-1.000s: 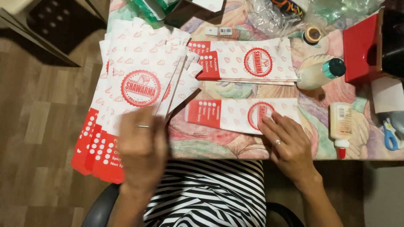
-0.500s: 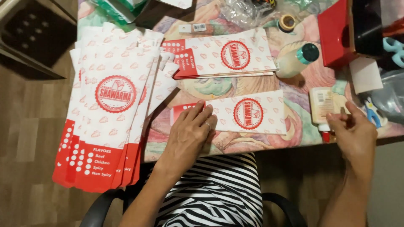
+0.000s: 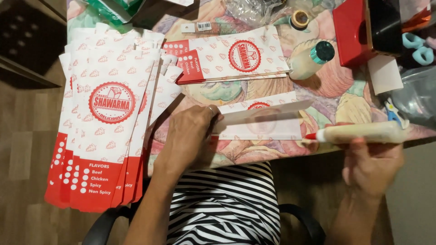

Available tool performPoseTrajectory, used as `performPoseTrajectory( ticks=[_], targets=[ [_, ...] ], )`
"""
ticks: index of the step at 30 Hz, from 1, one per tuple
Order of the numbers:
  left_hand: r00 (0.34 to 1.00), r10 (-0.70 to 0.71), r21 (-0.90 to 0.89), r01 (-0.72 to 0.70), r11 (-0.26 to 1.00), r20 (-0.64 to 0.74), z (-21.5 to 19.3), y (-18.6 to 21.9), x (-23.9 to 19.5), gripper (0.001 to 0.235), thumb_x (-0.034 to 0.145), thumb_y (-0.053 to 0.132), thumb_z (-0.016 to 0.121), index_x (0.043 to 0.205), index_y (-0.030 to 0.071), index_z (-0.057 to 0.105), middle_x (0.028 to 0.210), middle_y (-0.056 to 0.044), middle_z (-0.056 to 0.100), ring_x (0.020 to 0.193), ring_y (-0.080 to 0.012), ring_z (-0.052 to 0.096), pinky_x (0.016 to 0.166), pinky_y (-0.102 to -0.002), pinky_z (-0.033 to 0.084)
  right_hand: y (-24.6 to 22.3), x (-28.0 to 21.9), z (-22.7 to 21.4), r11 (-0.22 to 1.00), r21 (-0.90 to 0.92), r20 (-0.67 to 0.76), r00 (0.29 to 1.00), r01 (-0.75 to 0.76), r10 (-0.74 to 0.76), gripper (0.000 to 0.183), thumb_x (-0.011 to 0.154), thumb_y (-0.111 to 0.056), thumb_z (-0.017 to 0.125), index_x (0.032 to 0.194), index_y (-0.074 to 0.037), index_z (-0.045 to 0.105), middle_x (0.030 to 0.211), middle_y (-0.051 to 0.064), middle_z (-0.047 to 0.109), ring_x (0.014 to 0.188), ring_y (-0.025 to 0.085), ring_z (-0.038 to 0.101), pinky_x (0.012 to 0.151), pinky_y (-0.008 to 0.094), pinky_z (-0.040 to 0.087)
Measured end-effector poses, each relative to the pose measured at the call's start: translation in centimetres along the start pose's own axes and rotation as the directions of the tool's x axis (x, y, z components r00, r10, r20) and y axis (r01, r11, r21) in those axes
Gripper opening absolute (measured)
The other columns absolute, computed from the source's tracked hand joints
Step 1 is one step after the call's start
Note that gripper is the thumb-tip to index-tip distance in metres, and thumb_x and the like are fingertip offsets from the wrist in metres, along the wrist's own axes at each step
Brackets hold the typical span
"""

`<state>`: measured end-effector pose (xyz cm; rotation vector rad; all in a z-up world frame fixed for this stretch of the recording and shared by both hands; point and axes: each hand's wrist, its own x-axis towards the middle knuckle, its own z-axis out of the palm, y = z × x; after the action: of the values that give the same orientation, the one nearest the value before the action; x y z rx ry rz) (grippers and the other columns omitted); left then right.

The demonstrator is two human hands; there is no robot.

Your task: Assembling paper shawarma packaging by applying glue and folding.

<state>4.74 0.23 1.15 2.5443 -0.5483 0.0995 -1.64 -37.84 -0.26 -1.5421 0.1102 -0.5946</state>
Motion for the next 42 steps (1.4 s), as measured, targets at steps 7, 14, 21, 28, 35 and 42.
performPoseTrajectory(
  ticks=[7, 14, 21, 28, 35, 42],
  targets=[
    [0.991, -0.084, 0.030, 0.081, 0.996, 0.102, -1.3, 0.1, 1.5, 0.030, 0.106, 0.031, 0.058, 0.089, 0.006, 0.060, 0.074, -0.020, 0.069, 0.068, -0.0474, 0.063, 0.058, -0.058, 0.044, 2.4, -3.5, 4.6, 0.997, -0.035, -0.089, 0.993, 0.074, -0.077, 0.050, 0.073, -0.013, 0.094, 0.107, -0.007, 0.057, 0.093, 0.003, 0.064, 0.088, 0.013, 0.064, 0.084, 0.030, 0.063],
    [0.990, -0.053, -0.064, 0.061, 0.996, 0.130, -2.4, -0.5, 2.2, 0.026, 0.102, 0.026, 0.061, 0.085, 0.007, 0.066, 0.077, -0.024, 0.070, 0.072, -0.0517, 0.062, 0.060, -0.058, 0.041, 3.8, -2.8, 2.9, 0.996, -0.055, -0.103, 0.991, 0.076, -0.081, 0.046, 0.075, -0.010, 0.093, 0.104, -0.007, 0.057, 0.094, 0.002, 0.062, 0.090, 0.012, 0.062, 0.087, 0.029, 0.061],
    [0.989, -0.071, -0.132, 0.089, 0.987, 0.131, -2.0, -1.4, 2.9, 0.023, 0.098, 0.025, 0.062, 0.084, 0.009, 0.071, 0.081, -0.021, 0.073, 0.075, -0.0514, 0.062, 0.061, -0.056, 0.040, 3.8, -1.3, -1.7, 0.986, -0.113, -0.124, 0.983, 0.119, -0.133, 0.049, 0.084, -0.014, 0.091, 0.116, -0.004, 0.055, 0.109, 0.008, 0.063, 0.108, 0.021, 0.067, 0.104, 0.041, 0.067],
    [0.978, -0.110, -0.100, 0.129, 0.987, 0.176, -2.1, -1.4, 3.7, 0.029, 0.099, 0.027, 0.060, 0.077, 0.008, 0.065, 0.075, -0.023, 0.068, 0.072, -0.0526, 0.058, 0.060, -0.058, 0.036, 3.1, -2.1, 0.7, 0.985, -0.098, -0.066, 0.987, 0.141, -0.148, 0.049, 0.084, -0.007, 0.088, 0.119, -0.001, 0.054, 0.118, 0.014, 0.064, 0.114, 0.023, 0.066, 0.109, 0.046, 0.065],
    [0.963, -0.139, -0.161, 0.178, 0.971, 0.231, -2.2, -1.9, 4.5, 0.025, 0.095, 0.029, 0.060, 0.084, 0.011, 0.073, 0.087, -0.015, 0.075, 0.085, -0.0426, 0.065, 0.069, -0.053, 0.041, 3.6, -5.1, 8.3, 0.998, 0.062, -0.072, 0.997, 0.031, -0.026, 0.045, 0.074, 0.000, 0.090, 0.093, -0.006, 0.049, 0.085, 0.005, 0.057, 0.077, 0.013, 0.058, 0.070, 0.030, 0.060],
    [0.932, -0.192, -0.274, 0.279, 0.920, 0.307, -3.0, -2.2, 5.4, 0.026, 0.095, 0.030, 0.062, 0.092, 0.011, 0.078, 0.080, -0.021, 0.074, 0.089, -0.0489, 0.072, 0.088, -0.058, 0.054, 5.9, -7.5, 14.3, 0.994, 0.048, 0.042, 0.994, 0.101, -0.103, 0.048, 0.064, -0.004, 0.098, 0.090, 0.001, 0.058, 0.075, 0.011, 0.067, 0.082, 0.012, 0.063, 0.080, 0.033, 0.057]
  ],
)
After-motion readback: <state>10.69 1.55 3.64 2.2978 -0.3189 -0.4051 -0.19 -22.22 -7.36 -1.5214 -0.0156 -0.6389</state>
